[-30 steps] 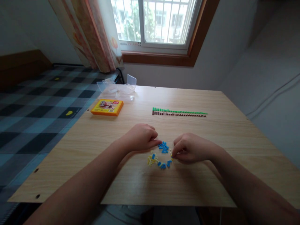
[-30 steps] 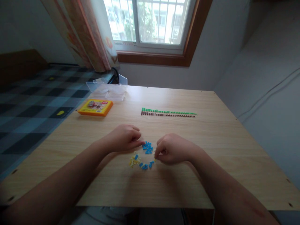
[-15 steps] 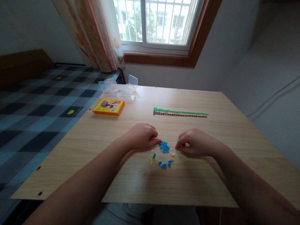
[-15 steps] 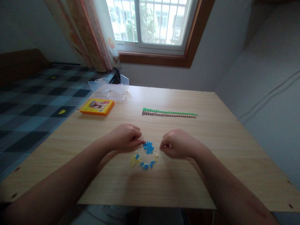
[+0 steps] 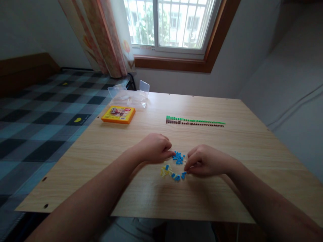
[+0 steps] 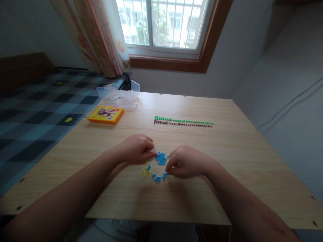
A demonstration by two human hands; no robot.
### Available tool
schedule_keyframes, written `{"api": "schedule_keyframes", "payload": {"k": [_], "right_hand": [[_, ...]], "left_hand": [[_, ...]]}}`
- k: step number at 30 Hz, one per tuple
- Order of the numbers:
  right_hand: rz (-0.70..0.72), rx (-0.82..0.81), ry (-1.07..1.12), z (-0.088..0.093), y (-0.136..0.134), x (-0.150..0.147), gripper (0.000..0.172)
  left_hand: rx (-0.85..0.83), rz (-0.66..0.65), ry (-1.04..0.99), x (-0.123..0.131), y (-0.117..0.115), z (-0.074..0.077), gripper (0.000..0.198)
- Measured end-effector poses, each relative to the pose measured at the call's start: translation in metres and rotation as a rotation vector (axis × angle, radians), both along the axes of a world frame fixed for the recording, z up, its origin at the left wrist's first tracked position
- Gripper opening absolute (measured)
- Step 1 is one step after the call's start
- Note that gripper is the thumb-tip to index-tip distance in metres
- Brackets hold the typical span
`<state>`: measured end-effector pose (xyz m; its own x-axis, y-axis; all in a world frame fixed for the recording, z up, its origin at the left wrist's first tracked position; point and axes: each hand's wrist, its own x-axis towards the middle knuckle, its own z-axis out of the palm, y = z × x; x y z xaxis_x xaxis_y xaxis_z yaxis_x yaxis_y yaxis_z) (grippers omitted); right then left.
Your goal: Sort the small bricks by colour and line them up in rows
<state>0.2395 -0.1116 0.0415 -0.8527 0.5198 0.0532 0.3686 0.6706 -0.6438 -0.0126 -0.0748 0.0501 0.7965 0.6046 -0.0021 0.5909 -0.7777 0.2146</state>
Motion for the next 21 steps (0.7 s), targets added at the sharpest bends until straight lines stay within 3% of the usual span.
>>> {"api": "schedule_keyframes", "payload": {"k": [7,21], "right_hand": [[0.074,-0.019,-0.021,0.002,-0.007,-0.006,0.014],[0.051,0.174,-0.063,-0.015,-0.009,-0.012,0.012]], "left_hand": [[0.001,0.007,-0.006,0.0,0.0,0.0,0.033],[0.0,0.007,-0.017,0.001,-0.001,0.001,0.033]]}}
